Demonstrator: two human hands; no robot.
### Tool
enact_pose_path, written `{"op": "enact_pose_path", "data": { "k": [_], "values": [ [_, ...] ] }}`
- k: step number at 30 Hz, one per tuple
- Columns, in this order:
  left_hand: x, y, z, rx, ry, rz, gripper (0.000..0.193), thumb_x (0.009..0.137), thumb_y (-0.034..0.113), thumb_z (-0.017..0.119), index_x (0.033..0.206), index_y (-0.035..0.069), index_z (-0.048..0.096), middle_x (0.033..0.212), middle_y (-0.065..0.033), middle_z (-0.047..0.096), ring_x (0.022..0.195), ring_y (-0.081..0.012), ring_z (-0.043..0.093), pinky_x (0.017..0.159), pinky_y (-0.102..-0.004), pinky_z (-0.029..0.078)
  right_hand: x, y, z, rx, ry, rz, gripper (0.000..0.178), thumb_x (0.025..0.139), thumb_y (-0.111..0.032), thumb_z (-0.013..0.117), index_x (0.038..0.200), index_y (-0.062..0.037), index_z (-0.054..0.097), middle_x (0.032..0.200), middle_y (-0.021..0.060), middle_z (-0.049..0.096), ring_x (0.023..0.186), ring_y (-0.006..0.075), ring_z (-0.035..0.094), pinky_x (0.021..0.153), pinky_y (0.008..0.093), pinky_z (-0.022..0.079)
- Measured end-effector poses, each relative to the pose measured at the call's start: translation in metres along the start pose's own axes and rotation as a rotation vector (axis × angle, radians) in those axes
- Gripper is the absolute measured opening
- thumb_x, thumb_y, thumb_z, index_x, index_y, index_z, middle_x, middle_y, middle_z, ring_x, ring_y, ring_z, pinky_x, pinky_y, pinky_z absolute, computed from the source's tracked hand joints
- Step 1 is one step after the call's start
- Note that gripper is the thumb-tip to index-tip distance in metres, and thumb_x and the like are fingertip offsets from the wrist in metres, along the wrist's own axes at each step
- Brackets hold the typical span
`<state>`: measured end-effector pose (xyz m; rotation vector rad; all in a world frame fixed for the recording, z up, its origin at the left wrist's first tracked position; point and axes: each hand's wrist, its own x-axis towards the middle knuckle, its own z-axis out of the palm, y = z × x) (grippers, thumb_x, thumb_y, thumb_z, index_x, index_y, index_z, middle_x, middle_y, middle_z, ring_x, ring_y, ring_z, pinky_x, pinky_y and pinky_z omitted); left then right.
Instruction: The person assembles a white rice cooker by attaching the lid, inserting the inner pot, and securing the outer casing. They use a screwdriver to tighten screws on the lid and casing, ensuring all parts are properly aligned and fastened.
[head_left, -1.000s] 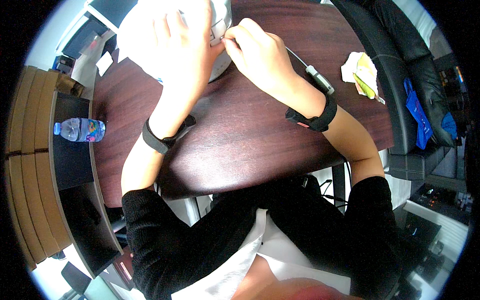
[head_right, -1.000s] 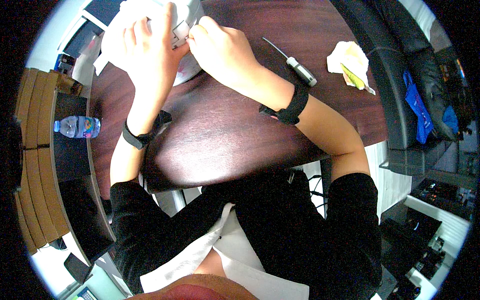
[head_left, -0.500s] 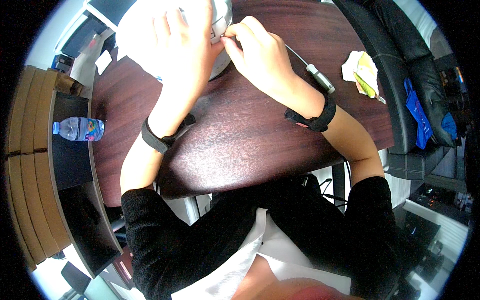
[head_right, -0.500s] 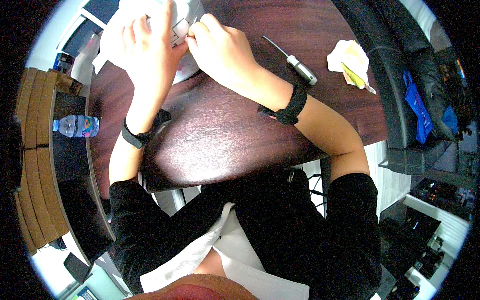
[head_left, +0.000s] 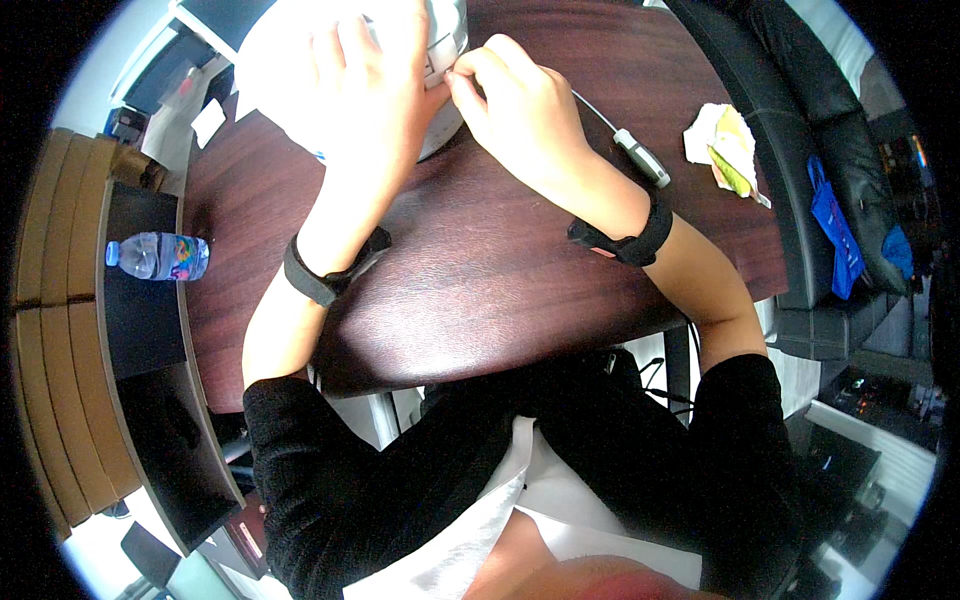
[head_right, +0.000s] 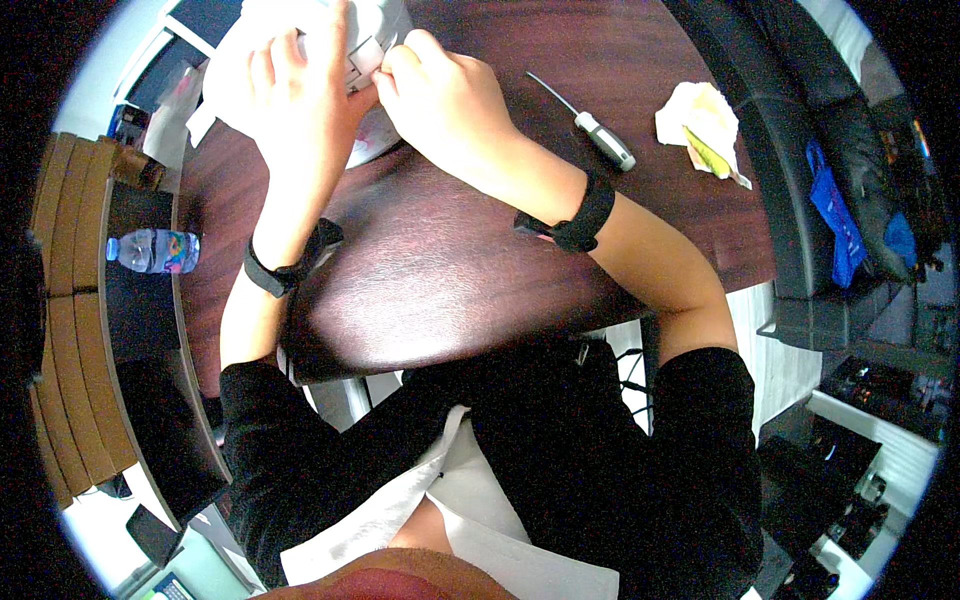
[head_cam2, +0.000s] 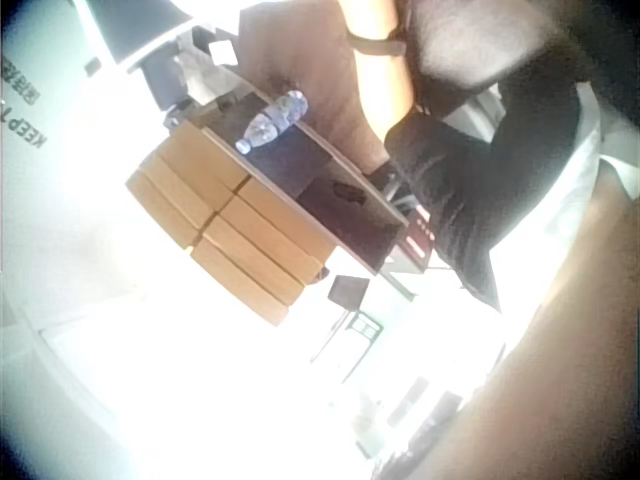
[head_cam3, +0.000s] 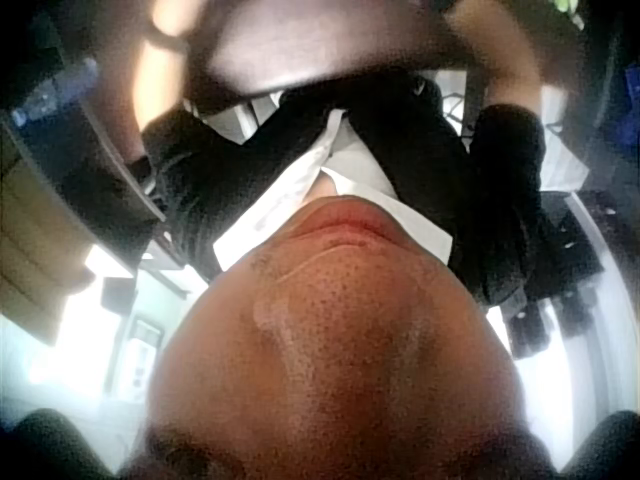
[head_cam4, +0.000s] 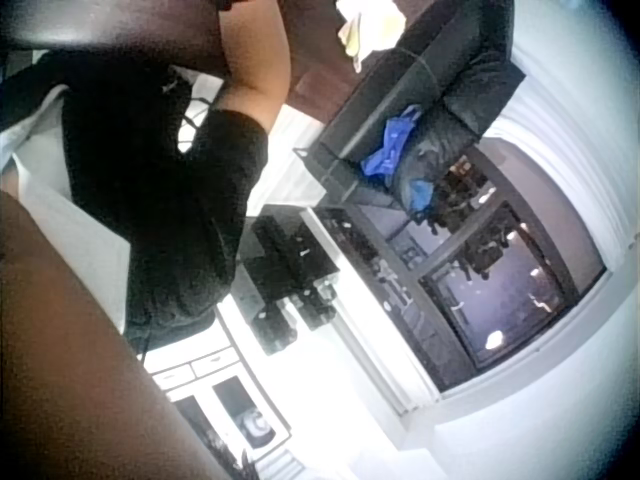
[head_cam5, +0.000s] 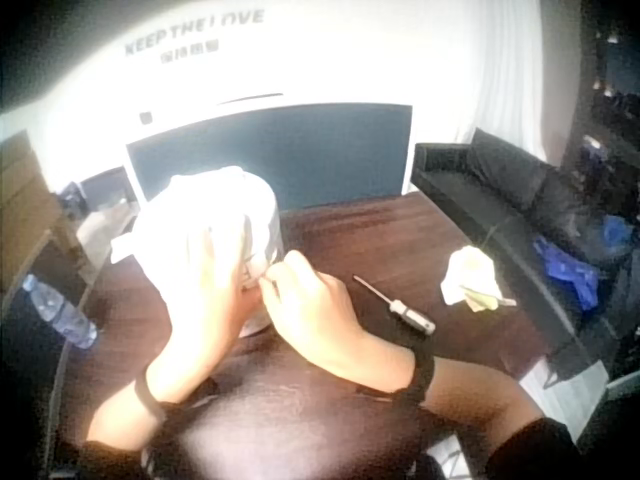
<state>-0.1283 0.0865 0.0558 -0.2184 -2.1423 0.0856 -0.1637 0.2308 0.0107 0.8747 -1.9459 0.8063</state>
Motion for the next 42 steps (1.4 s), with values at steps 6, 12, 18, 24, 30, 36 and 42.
{"op": "enact_pose_path", "data": {
  "k": [6,12,18,24,30,36,42],
  "values": [
    [-0.0010,-0.0015,0.0016,-0.004,-0.001,0.015,0.078,0.070,0.026,0.083,0.141,0.008,0.054,0.117,-0.0225,0.055,0.109,-0.0413,0.055,0.098,-0.0528,0.046,0.0007,-0.0015,-0.0022,0.047,0.039,0.012,0.009,0.091,-0.009,0.073,0.094,-0.0056,0.065,0.086,0.0090,0.060,0.061,0.0258,0.067,0.056,0.0370,0.055],
    [-0.0013,-0.0008,0.0041,0.011,0.013,0.023,0.077,0.072,0.024,0.083,0.141,0.007,0.054,0.118,-0.0231,0.055,0.110,-0.0416,0.055,0.098,-0.0525,0.046,0.0011,-0.0055,0.0029,0.018,0.033,0.026,0.012,0.093,-0.014,0.067,0.087,-0.0050,0.062,0.086,0.0115,0.060,0.062,0.0307,0.068,0.057,0.0406,0.058],
    [-0.0013,-0.0016,-0.0031,-0.005,-0.067,0.007,0.078,0.070,0.023,0.084,0.141,0.008,0.054,0.116,-0.0227,0.054,0.109,-0.0417,0.054,0.096,-0.0519,0.046,-0.0008,-0.0039,-0.0002,0.020,0.007,0.040,0.013,0.092,-0.015,0.069,0.085,-0.0057,0.062,0.085,0.0109,0.060,0.062,0.0304,0.067,0.057,0.0403,0.058],
    [-0.0008,-0.0002,-0.0019,-0.017,-0.053,-0.003,0.078,0.070,0.023,0.084,0.141,0.008,0.055,0.116,-0.0223,0.054,0.109,-0.0416,0.054,0.095,-0.0517,0.046,-0.0002,-0.0036,0.0000,0.026,0.052,0.014,0.012,0.091,-0.015,0.070,0.087,-0.0062,0.062,0.085,0.0105,0.059,0.063,0.0304,0.067,0.057,0.0406,0.058],
    [-0.0017,-0.0009,0.0008,0.028,-0.046,0.008,0.077,0.071,0.025,0.083,0.141,0.009,0.055,0.119,-0.0225,0.054,0.112,-0.0412,0.054,0.098,-0.0521,0.046,0.0002,-0.0062,0.0030,-0.088,0.047,-0.001,0.012,0.092,-0.016,0.068,0.086,-0.0076,0.062,0.081,0.0092,0.059,0.061,0.0286,0.067,0.056,0.0398,0.057],
    [-0.0034,-0.0010,-0.0020,0.051,-0.026,0.022,0.081,0.070,0.027,0.084,0.144,0.010,0.054,0.123,-0.0216,0.055,0.115,-0.0400,0.054,0.100,-0.0533,0.045,0.0005,-0.0058,-0.0006,-0.090,0.055,-0.003,0.013,0.089,-0.017,0.071,0.085,-0.0090,0.062,0.080,0.0080,0.060,0.061,0.0279,0.068,0.055,0.0395,0.057],
    [-0.0034,-0.0003,-0.0010,0.052,-0.043,-0.001,0.083,0.070,0.028,0.084,0.146,0.011,0.053,0.123,-0.0213,0.055,0.116,-0.0396,0.054,0.099,-0.0531,0.045,0.0009,-0.0045,-0.0007,-0.044,0.073,-0.016,0.013,0.088,-0.017,0.072,0.085,-0.0089,0.062,0.080,0.0081,0.060,0.060,0.0277,0.068,0.055,0.0394,0.057]
  ]
}}
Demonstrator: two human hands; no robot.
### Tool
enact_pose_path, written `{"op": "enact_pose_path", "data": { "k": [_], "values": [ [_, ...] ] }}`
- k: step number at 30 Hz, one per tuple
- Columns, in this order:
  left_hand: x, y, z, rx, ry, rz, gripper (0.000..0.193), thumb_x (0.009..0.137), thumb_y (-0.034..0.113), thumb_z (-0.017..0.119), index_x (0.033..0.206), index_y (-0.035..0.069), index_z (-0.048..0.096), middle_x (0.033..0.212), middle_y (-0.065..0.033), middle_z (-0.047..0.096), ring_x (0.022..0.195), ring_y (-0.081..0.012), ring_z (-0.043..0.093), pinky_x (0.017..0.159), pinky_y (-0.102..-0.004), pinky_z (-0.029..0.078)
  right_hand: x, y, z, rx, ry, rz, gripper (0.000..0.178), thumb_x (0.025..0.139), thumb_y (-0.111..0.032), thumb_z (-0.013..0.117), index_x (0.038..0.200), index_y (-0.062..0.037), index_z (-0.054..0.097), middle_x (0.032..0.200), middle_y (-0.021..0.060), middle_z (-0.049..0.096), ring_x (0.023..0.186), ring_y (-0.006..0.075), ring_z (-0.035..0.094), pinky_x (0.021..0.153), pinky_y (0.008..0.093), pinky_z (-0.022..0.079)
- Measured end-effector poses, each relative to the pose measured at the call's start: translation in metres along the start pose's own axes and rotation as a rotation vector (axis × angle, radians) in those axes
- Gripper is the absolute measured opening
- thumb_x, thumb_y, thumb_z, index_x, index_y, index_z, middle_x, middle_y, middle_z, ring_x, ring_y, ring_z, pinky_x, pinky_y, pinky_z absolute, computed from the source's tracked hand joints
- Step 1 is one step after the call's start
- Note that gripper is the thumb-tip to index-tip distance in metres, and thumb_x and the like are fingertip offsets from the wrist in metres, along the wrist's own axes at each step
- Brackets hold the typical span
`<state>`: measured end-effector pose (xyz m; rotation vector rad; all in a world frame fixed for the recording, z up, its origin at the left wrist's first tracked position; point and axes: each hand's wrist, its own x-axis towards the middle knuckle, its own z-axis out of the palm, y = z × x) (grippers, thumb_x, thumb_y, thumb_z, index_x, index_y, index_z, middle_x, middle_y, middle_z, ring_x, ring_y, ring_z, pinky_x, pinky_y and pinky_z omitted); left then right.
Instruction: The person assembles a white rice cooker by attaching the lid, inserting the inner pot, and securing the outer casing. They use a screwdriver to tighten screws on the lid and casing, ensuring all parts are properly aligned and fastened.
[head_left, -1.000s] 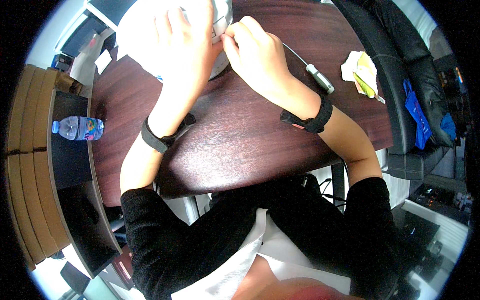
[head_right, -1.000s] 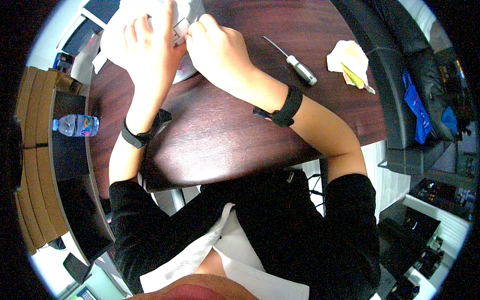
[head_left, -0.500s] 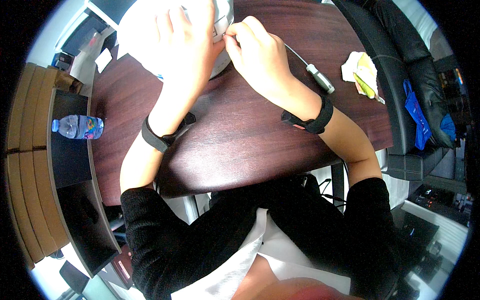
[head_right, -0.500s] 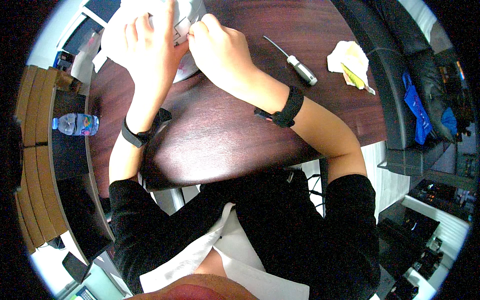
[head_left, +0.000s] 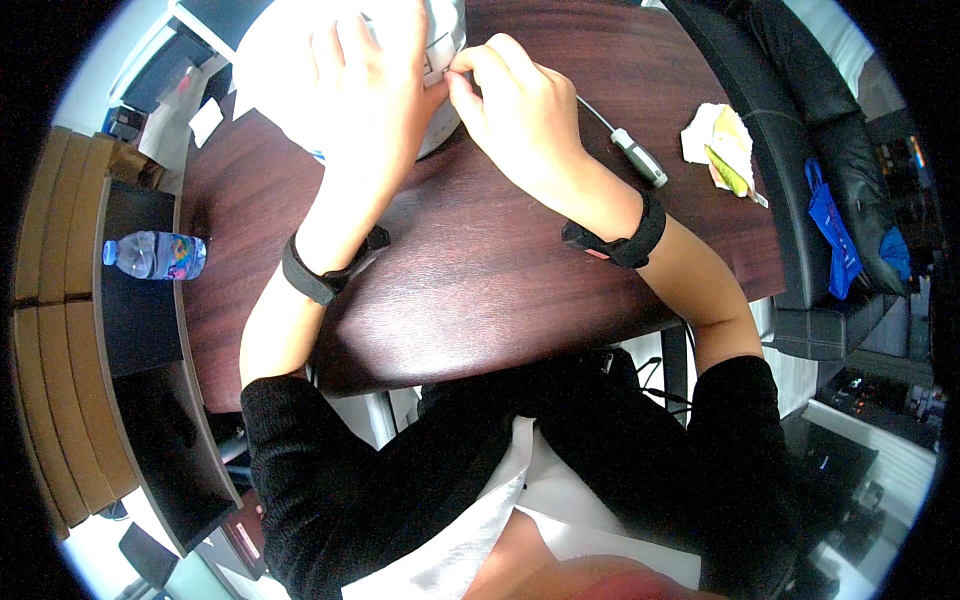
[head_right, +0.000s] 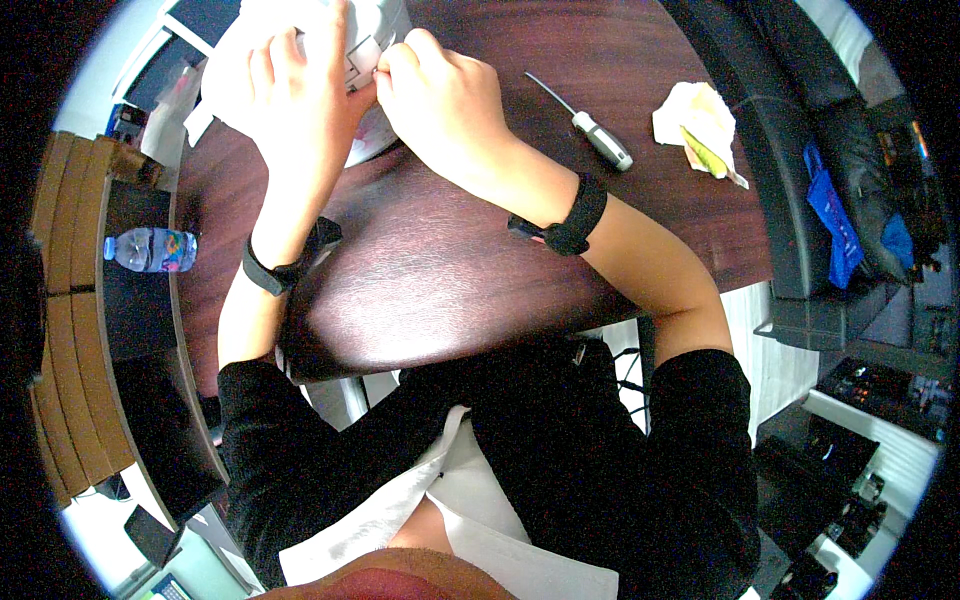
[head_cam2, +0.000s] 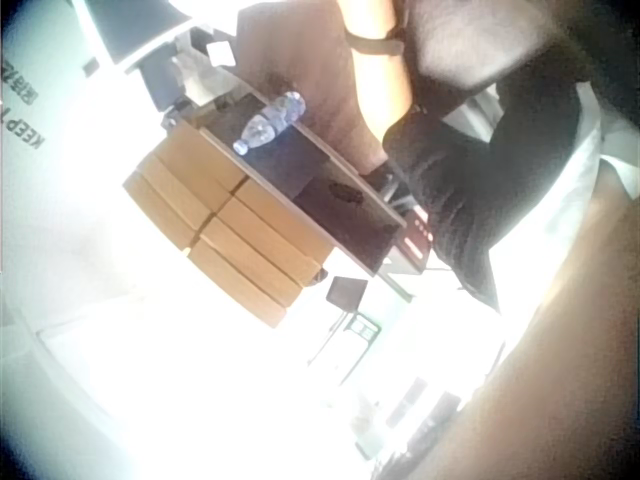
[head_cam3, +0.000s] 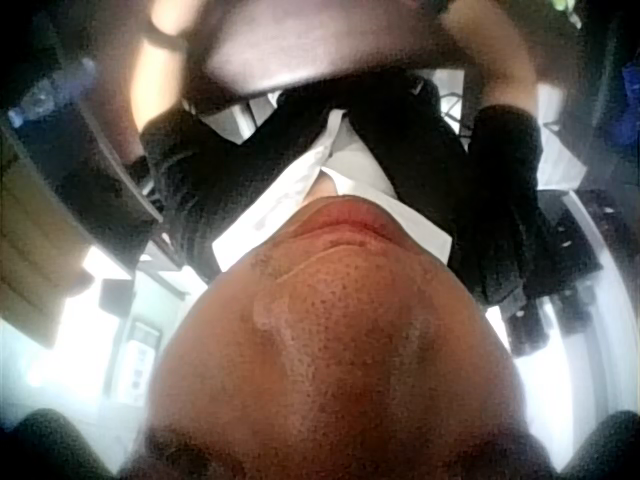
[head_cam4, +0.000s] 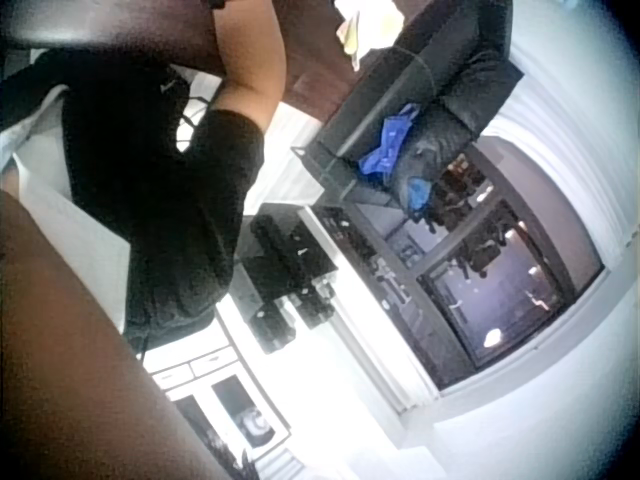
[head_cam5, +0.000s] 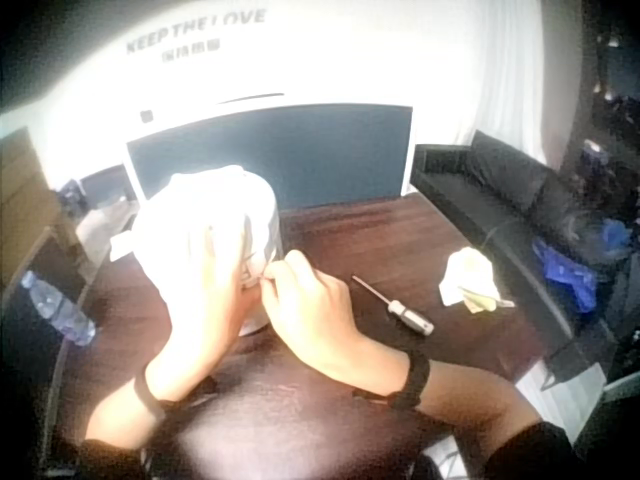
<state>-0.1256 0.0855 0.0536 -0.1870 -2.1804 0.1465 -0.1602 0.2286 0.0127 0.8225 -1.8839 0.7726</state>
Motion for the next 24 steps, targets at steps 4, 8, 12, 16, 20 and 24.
{"op": "enact_pose_path", "data": {
  "k": [4,8,12,16,20,24],
  "values": [
    [-0.0009,-0.0007,0.0022,0.031,-0.024,-0.002,0.082,0.071,0.026,0.084,0.145,0.012,0.053,0.123,-0.0215,0.055,0.116,-0.0399,0.054,0.099,-0.0533,0.045,-0.0007,-0.0015,0.0039,-0.048,-0.011,0.010,0.013,0.088,-0.017,0.072,0.085,-0.0085,0.062,0.080,0.0082,0.060,0.059,0.0277,0.067,0.054,0.0390,0.057],
    [-0.0011,-0.0012,0.0025,0.036,-0.010,0.006,0.080,0.071,0.024,0.083,0.145,0.012,0.053,0.123,-0.0226,0.055,0.116,-0.0411,0.054,0.100,-0.0540,0.045,-0.0007,-0.0017,0.0028,-0.050,-0.028,0.008,0.013,0.089,-0.017,0.071,0.085,-0.0082,0.062,0.080,0.0082,0.060,0.059,0.0278,0.067,0.054,0.0391,0.057],
    [-0.0008,-0.0014,0.0014,-0.015,-0.009,0.005,0.080,0.071,0.023,0.082,0.145,0.011,0.053,0.123,-0.0236,0.054,0.117,-0.0425,0.053,0.101,-0.0546,0.044,0.0006,-0.0017,-0.0003,0.004,-0.015,0.016,0.013,0.090,-0.017,0.070,0.085,-0.0081,0.062,0.080,0.0084,0.060,0.060,0.0282,0.067,0.055,0.0396,0.057],
    [0.0003,-0.0002,0.0031,-0.028,0.030,0.002,0.081,0.071,0.024,0.083,0.145,0.010,0.053,0.124,-0.0241,0.054,0.118,-0.0431,0.053,0.103,-0.0548,0.044,0.0002,-0.0031,0.0031,-0.003,0.001,0.044,0.014,0.090,-0.017,0.070,0.084,-0.0081,0.062,0.081,0.0088,0.060,0.061,0.0292,0.067,0.055,0.0403,0.057],
    [0.0001,0.0008,0.0026,-0.037,-0.002,-0.013,0.080,0.072,0.026,0.083,0.145,0.009,0.053,0.124,-0.0242,0.054,0.119,-0.0430,0.052,0.104,-0.0546,0.043,-0.0033,-0.0032,0.0070,0.010,-0.006,0.075,0.013,0.090,-0.017,0.070,0.085,-0.0082,0.063,0.081,0.0092,0.061,0.061,0.0299,0.067,0.056,0.0409,0.057],
    [0.0020,0.0016,-0.0003,-0.048,-0.023,-0.034,0.080,0.072,0.027,0.084,0.145,0.010,0.053,0.128,-0.0241,0.053,0.122,-0.0429,0.052,0.106,-0.0551,0.042,0.0017,0.0053,-0.0008,0.010,-0.048,0.034,0.013,0.089,-0.020,0.072,0.089,-0.0096,0.065,0.084,0.0084,0.061,0.063,0.0284,0.068,0.057,0.0402,0.057]
  ]
}}
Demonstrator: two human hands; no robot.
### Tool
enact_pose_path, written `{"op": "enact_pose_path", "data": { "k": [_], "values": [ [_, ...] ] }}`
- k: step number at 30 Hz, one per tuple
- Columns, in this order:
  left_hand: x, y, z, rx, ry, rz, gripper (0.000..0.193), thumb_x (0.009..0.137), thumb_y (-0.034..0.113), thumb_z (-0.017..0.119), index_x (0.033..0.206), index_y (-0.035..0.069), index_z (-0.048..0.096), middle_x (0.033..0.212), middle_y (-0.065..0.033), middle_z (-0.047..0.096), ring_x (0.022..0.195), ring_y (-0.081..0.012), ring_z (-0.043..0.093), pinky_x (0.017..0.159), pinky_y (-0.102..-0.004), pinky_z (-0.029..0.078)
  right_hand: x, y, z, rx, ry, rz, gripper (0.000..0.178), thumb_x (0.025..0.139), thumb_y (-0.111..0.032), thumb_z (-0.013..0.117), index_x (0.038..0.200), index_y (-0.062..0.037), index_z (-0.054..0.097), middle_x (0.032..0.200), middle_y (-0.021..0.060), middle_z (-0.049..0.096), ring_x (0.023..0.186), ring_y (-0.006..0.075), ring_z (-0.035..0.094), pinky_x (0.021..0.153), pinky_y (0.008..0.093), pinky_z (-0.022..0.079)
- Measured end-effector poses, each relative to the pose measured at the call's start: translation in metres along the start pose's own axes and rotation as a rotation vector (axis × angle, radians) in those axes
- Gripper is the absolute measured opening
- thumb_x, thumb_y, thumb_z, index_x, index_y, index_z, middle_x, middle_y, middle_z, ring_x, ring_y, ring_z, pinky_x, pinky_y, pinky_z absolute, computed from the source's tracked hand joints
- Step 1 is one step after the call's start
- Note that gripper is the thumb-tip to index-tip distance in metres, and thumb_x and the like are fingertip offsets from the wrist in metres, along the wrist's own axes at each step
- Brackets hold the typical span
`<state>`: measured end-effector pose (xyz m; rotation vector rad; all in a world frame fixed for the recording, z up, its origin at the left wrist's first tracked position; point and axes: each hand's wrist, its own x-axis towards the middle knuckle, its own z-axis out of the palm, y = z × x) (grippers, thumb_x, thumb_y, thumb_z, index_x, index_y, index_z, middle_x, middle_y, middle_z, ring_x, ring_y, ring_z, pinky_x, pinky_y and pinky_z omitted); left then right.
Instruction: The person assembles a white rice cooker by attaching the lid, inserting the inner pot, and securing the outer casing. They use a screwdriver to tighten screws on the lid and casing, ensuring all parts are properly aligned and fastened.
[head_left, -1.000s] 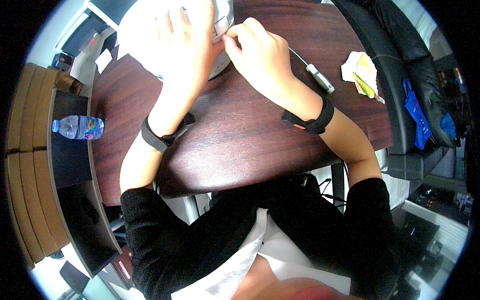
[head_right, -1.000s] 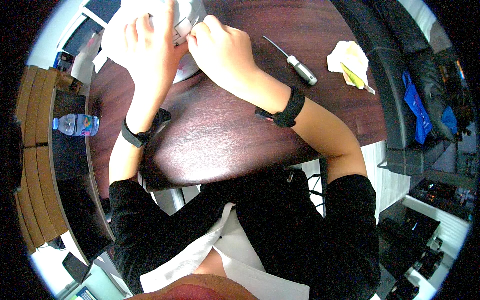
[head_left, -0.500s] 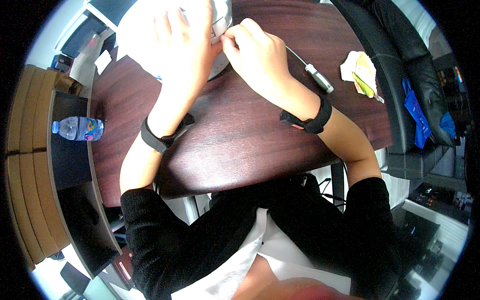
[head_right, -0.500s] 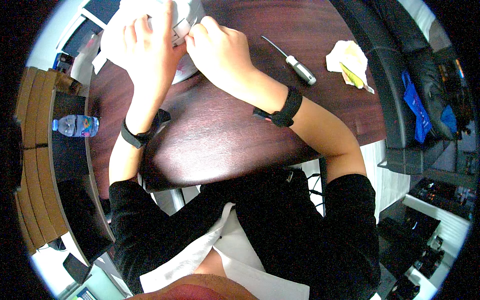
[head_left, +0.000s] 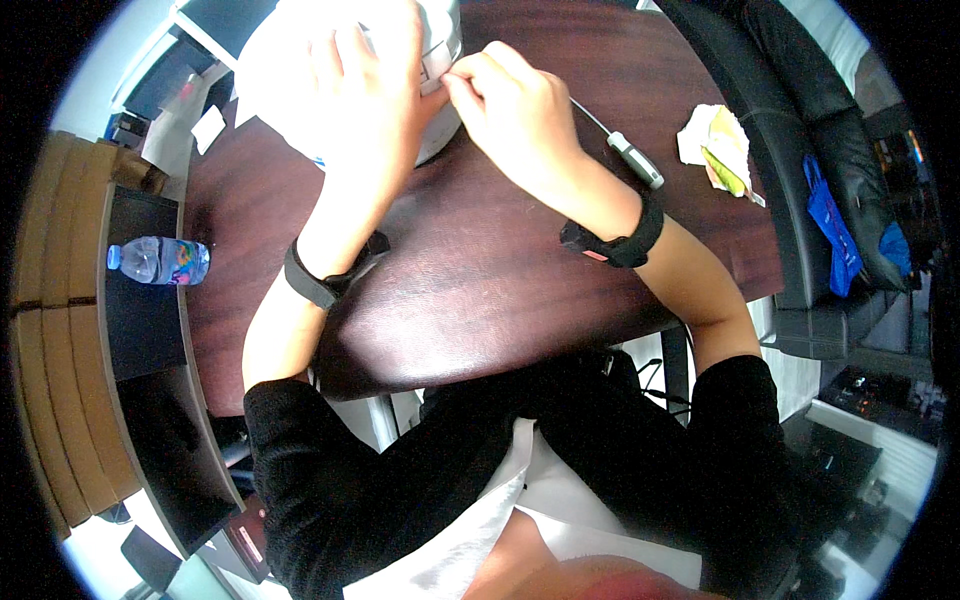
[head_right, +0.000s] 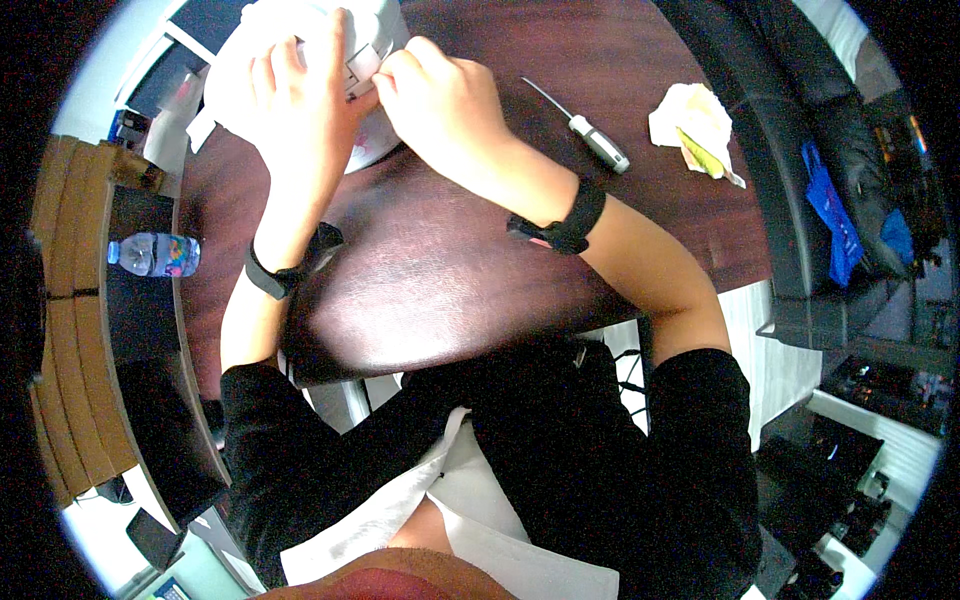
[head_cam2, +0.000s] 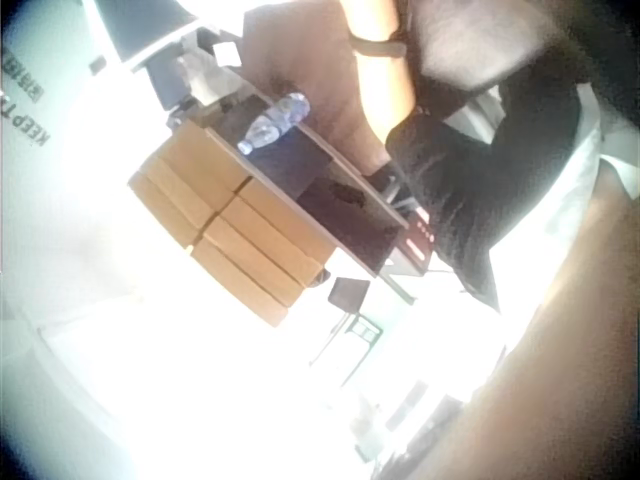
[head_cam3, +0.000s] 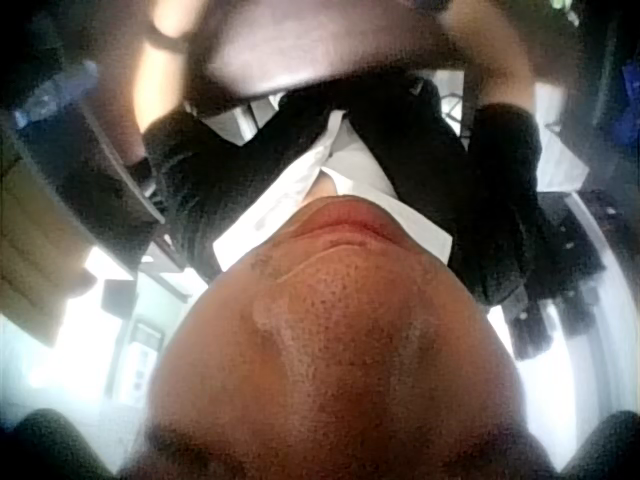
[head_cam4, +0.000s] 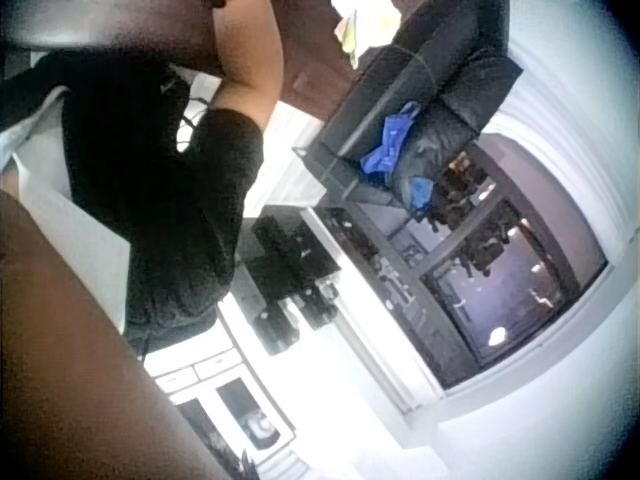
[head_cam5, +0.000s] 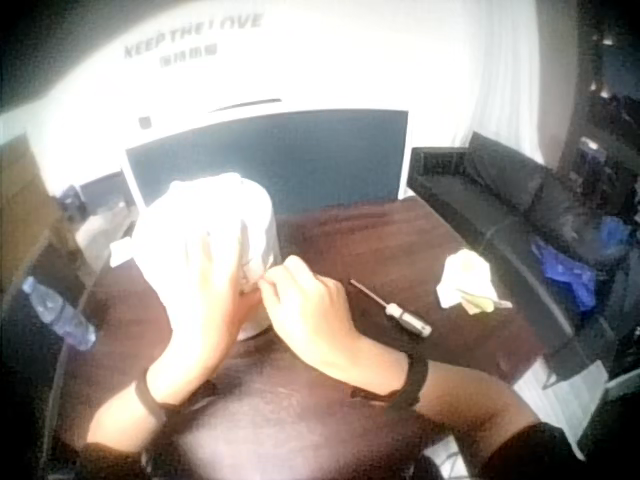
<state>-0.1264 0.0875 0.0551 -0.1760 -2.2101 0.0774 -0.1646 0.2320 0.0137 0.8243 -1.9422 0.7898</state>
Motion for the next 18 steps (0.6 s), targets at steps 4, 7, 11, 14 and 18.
{"op": "enact_pose_path", "data": {
  "k": [4,7,11,14,18],
  "values": [
    [-0.002,-0.001,-0.002,0.028,-0.022,-0.001,0.081,0.073,0.026,0.084,0.147,0.012,0.053,0.131,-0.0225,0.054,0.126,-0.0417,0.051,0.109,-0.0552,0.041,0.021,0.023,-0.021,0.028,-0.083,-0.118,0.028,0.089,-0.025,0.077,0.111,-0.0103,0.068,0.091,0.0037,0.064,0.076,0.0199,0.069,0.065,0.0323,0.056],
    [0.002,-0.007,0.003,0.113,0.079,0.103,0.086,0.063,0.045,0.091,0.142,0.030,0.060,0.114,-0.0164,0.064,0.110,-0.0357,0.061,0.103,-0.0487,0.047,0.041,0.040,-0.029,0.023,-0.327,-0.235,0.078,0.077,-0.028,0.084,0.141,-0.0001,0.048,0.143,0.0242,0.049,0.136,0.0410,0.045,0.114,0.0506,0.038],
    [0.003,-0.010,0.010,0.094,0.108,0.097,0.082,0.067,0.050,0.088,0.140,0.027,0.061,0.111,-0.0184,0.065,0.106,-0.0361,0.063,0.102,-0.0491,0.047,0.063,0.055,-0.026,0.097,-0.348,-0.387,0.080,0.076,-0.028,0.084,0.142,0.0020,0.049,0.142,0.0234,0.051,0.136,0.0390,0.046,0.116,0.0494,0.036],
    [0.003,-0.011,0.011,0.098,0.121,0.113,0.082,0.067,0.051,0.088,0.140,0.027,0.061,0.111,-0.0188,0.065,0.105,-0.0364,0.063,0.101,-0.0495,0.047,0.075,0.063,-0.022,0.172,-0.410,-0.428,0.083,0.077,-0.030,0.084,0.144,0.0021,0.047,0.146,0.0241,0.050,0.138,0.0395,0.044,0.117,0.0501,0.034],
    [0.004,-0.011,0.011,0.127,0.100,0.108,0.082,0.068,0.053,0.087,0.141,0.027,0.061,0.112,-0.0192,0.064,0.106,-0.0367,0.063,0.099,-0.0497,0.047,0.089,0.073,-0.015,0.275,-0.512,-0.365,0.084,0.077,-0.029,0.085,0.145,0.0012,0.046,0.150,0.0250,0.047,0.141,0.0403,0.042,0.119,0.0510,0.033]
  ]
}}
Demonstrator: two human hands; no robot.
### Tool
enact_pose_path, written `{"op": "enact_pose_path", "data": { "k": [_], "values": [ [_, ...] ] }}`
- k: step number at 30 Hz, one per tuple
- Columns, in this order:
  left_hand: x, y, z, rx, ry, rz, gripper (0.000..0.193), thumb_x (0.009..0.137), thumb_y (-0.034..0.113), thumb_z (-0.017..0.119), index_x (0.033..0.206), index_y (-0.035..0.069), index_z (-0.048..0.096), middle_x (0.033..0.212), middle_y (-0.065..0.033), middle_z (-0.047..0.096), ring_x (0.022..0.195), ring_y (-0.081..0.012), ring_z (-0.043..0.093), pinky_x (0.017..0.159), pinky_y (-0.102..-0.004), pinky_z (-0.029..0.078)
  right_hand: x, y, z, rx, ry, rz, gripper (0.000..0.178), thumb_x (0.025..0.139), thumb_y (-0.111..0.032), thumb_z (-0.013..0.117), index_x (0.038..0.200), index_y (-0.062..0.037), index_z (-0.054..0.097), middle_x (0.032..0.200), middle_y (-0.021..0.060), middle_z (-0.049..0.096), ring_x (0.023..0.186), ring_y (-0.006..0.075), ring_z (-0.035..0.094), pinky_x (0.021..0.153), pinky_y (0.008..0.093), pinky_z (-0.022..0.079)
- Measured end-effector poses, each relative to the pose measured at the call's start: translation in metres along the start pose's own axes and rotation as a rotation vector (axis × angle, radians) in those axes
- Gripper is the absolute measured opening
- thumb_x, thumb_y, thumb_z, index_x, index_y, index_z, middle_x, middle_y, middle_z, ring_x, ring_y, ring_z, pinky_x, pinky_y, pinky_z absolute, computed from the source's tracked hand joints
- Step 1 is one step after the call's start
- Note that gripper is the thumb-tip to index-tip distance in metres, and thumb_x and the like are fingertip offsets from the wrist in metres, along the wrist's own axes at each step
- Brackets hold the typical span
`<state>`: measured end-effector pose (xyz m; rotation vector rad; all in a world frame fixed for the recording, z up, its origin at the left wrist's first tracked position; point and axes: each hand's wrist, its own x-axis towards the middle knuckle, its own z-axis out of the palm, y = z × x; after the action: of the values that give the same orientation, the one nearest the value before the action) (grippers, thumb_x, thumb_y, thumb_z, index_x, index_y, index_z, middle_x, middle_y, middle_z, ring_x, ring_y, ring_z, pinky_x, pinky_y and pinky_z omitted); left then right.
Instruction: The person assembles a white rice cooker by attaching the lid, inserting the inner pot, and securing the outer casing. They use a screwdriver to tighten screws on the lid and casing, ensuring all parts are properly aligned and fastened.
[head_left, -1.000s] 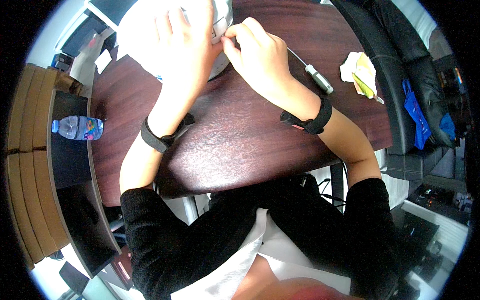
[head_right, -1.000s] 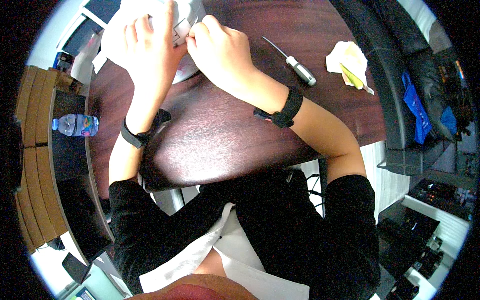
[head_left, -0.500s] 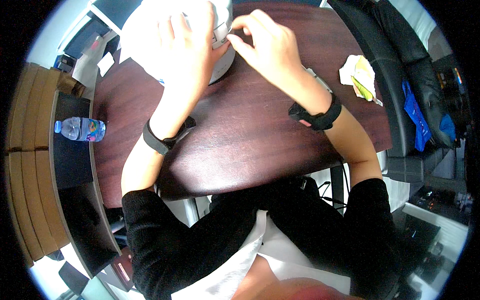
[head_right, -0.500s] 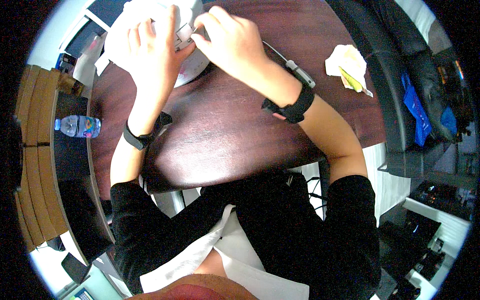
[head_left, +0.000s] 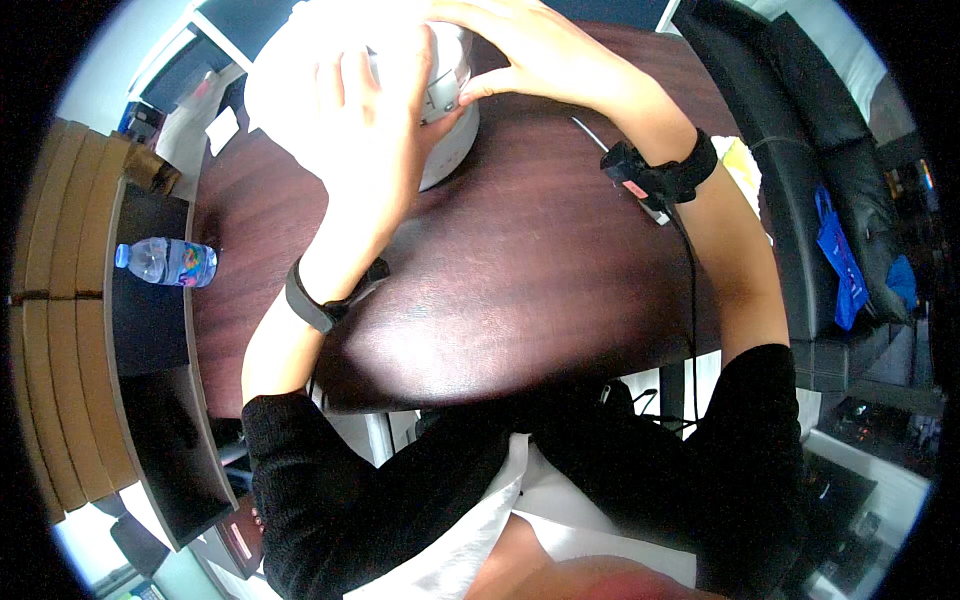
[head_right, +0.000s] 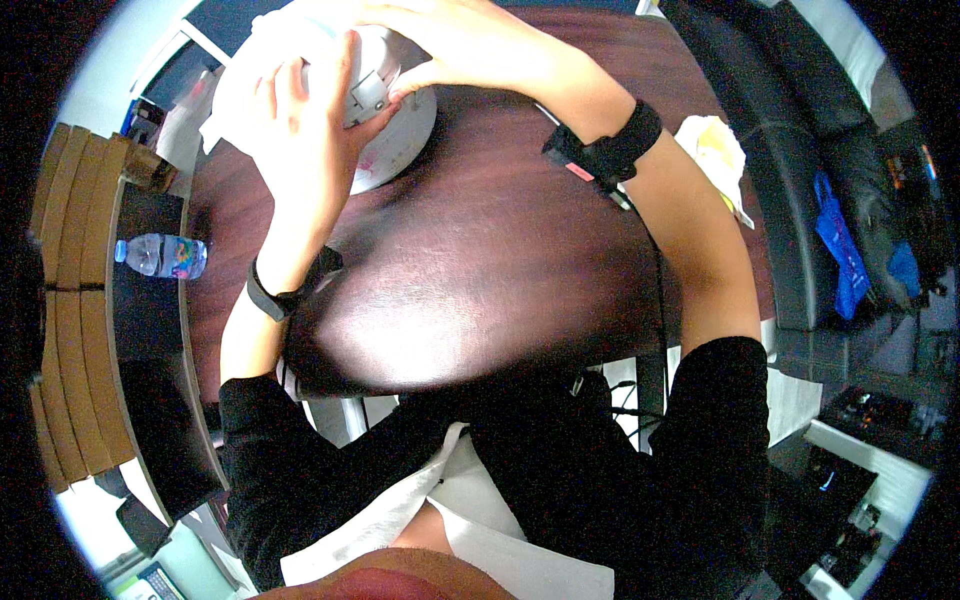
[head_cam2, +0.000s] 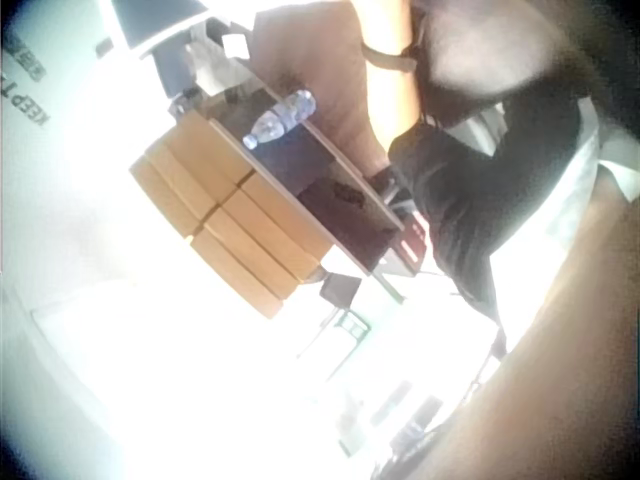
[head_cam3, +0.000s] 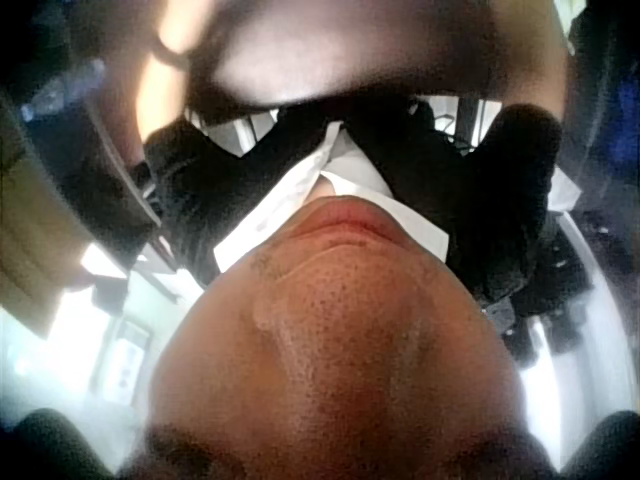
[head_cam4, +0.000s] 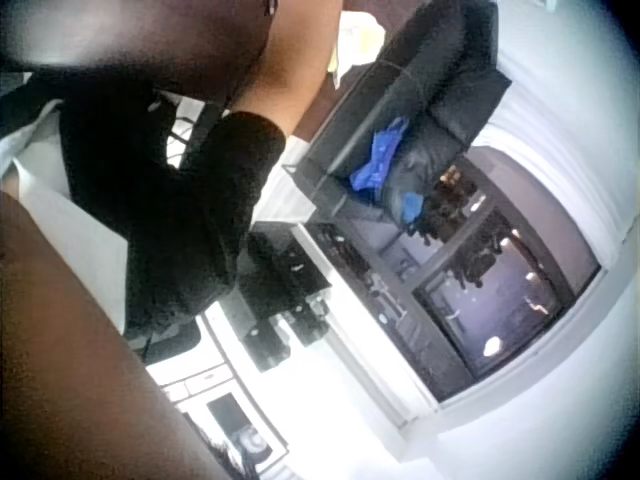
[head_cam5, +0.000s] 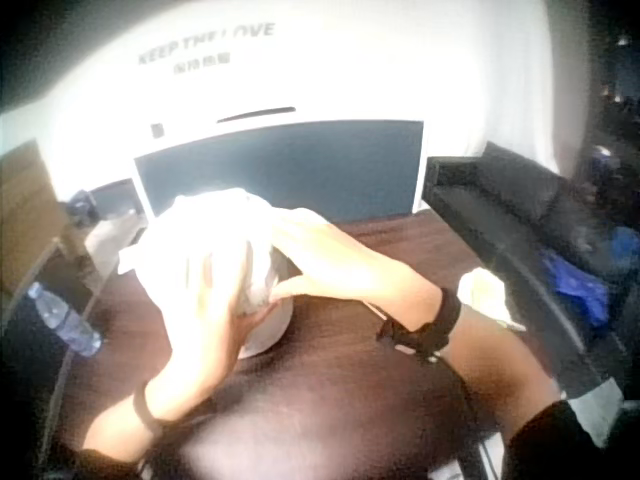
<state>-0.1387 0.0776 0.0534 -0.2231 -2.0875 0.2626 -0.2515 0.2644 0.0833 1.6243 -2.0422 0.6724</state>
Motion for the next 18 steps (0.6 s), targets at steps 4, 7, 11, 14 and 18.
{"op": "enact_pose_path", "data": {
  "k": [4,7,11,14,18],
  "values": [
    [0.000,0.001,-0.001,0.013,-0.027,-0.002,0.081,0.067,0.053,0.088,0.140,0.028,0.062,0.114,-0.0192,0.064,0.107,-0.0367,0.062,0.099,-0.0499,0.047,0.007,0.010,0.004,0.096,-0.055,-0.007,0.082,0.077,-0.028,0.085,0.144,-0.0005,0.048,0.151,0.0246,0.046,0.143,0.0401,0.040,0.120,0.0508,0.033],
    [-0.001,0.002,0.001,0.000,-0.009,-0.034,0.080,0.066,0.053,0.088,0.139,0.029,0.063,0.113,-0.0184,0.064,0.108,-0.0362,0.062,0.099,-0.0494,0.048,0.006,0.014,0.008,0.061,-0.012,-0.057,0.080,0.076,-0.029,0.086,0.142,-0.0012,0.049,0.148,0.0238,0.048,0.142,0.0398,0.042,0.120,0.0498,0.033],
    [-0.001,0.002,0.006,0.040,0.014,-0.033,0.080,0.065,0.053,0.089,0.138,0.031,0.065,0.113,-0.0161,0.064,0.108,-0.0351,0.062,0.098,-0.0488,0.049,0.007,0.019,0.009,0.121,-0.013,-0.064,0.078,0.075,-0.030,0.087,0.139,-0.0025,0.052,0.142,0.0211,0.052,0.137,0.0384,0.045,0.119,0.0489,0.035],
    [-0.001,0.002,0.007,0.044,0.017,-0.036,0.080,0.065,0.054,0.089,0.138,0.032,0.065,0.112,-0.0146,0.064,0.108,-0.0344,0.062,0.097,-0.0482,0.050,0.007,0.020,0.010,0.120,0.005,-0.071,0.076,0.074,-0.030,0.088,0.137,-0.0044,0.053,0.140,0.0184,0.053,0.134,0.0373,0.047,0.116,0.0487,0.038],
    [-0.003,0.000,0.004,0.030,0.002,-0.026,0.079,0.065,0.052,0.089,0.138,0.033,0.065,0.111,-0.0136,0.064,0.107,-0.0339,0.062,0.097,-0.0476,0.051,0.008,0.019,0.013,0.138,0.049,-0.098,0.078,0.071,-0.029,0.090,0.137,-0.0077,0.054,0.142,0.0173,0.053,0.135,0.0374,0.047,0.116,0.0489,0.037]
  ]
}}
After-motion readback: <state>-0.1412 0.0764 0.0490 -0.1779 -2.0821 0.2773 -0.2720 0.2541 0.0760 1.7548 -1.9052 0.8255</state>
